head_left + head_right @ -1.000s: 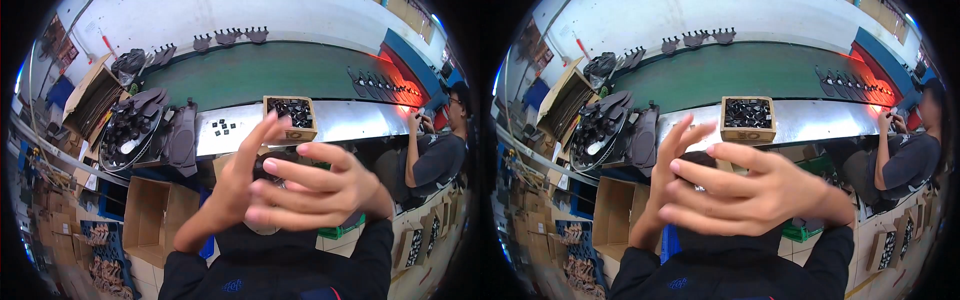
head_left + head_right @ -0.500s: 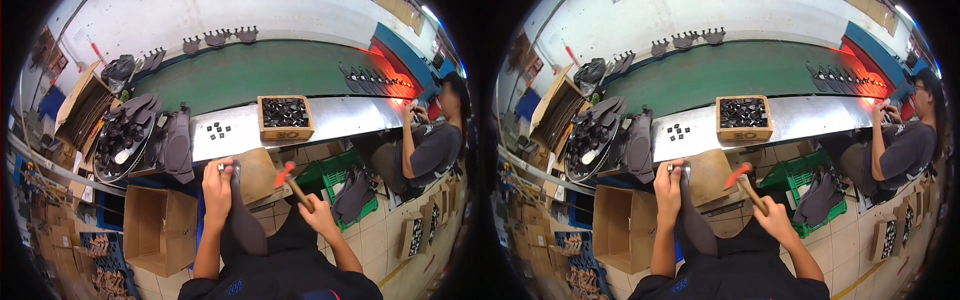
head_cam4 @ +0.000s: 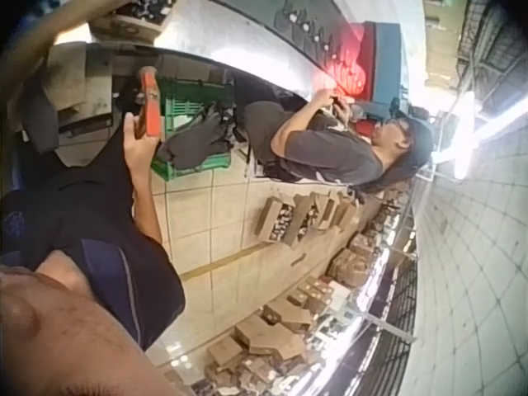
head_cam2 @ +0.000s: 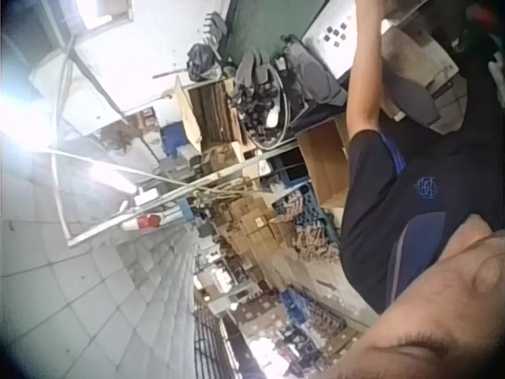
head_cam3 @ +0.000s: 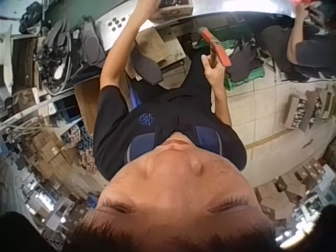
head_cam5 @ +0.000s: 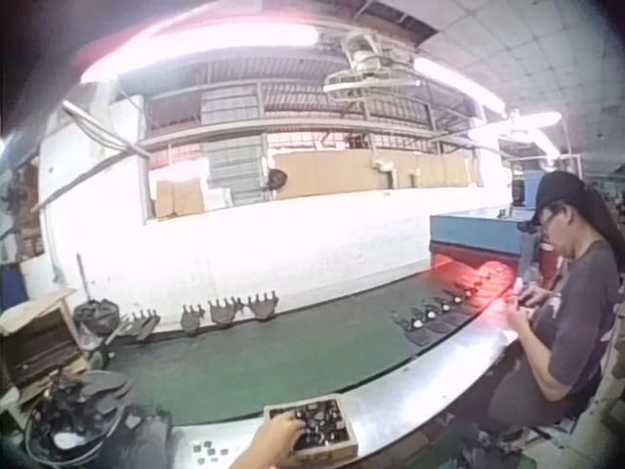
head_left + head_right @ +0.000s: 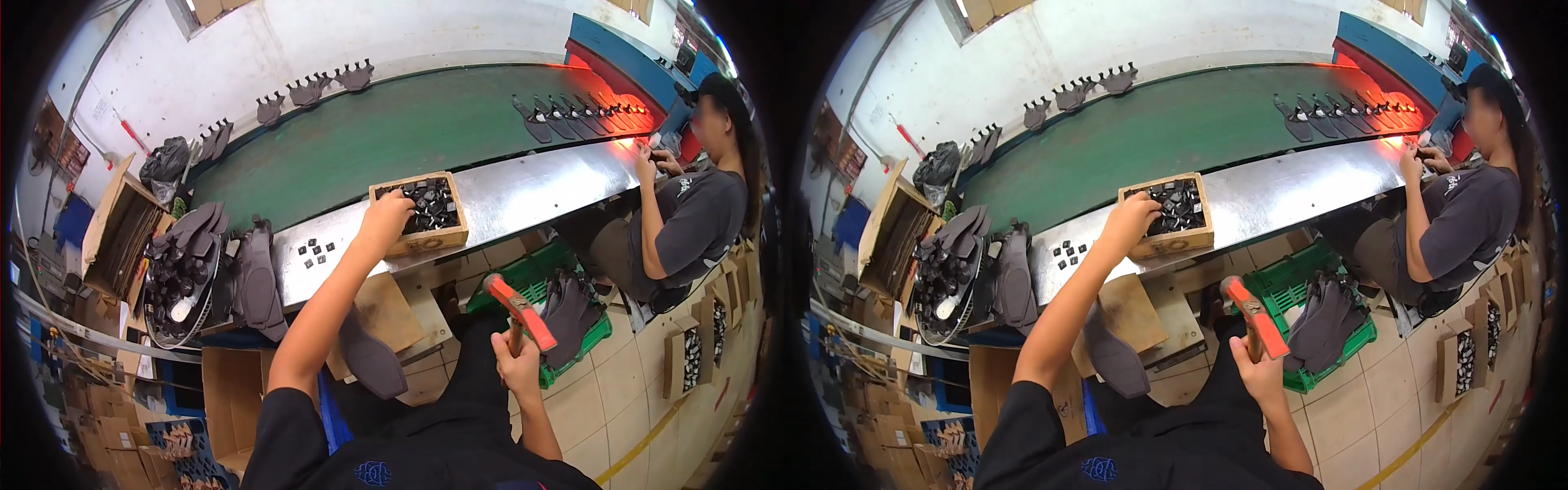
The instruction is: Assembling shoe components by attaching parts to soles using a hammer and wooden block.
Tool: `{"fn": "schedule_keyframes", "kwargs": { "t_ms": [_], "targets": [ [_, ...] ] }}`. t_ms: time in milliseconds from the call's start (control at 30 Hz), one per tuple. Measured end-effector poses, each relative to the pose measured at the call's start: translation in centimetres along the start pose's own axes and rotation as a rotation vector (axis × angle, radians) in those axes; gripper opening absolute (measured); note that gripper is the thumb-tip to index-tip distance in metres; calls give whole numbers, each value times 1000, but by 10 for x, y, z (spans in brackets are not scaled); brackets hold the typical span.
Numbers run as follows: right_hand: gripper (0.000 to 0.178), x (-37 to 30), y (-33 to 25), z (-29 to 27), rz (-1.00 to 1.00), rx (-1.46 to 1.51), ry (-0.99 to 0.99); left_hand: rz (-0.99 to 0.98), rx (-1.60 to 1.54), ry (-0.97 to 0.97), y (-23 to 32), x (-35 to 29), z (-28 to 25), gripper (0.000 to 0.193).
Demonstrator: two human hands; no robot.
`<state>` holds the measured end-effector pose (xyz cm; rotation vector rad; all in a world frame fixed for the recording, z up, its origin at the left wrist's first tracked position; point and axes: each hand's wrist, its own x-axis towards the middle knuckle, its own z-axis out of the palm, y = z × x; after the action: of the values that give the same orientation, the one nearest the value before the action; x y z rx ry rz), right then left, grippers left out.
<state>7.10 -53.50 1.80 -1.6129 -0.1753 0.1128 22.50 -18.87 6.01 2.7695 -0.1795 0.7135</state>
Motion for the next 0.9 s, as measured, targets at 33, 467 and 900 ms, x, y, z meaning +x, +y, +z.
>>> {"fn": "schedule_keyframes", "kwargs": {
  "t_ms": [33,467,900],
  "targets": [
    [23,1,-6,3,-1,10,13,-38,-80,-106,0,13,4,16],
    [30,39,-76,19,-125,253,-230,-548,-1133,14,90,-59,-111,21],
    [13,22,-147,105,-492,320,-564,-501,-1435,243,151,-182,-164,24]
  ]
}}
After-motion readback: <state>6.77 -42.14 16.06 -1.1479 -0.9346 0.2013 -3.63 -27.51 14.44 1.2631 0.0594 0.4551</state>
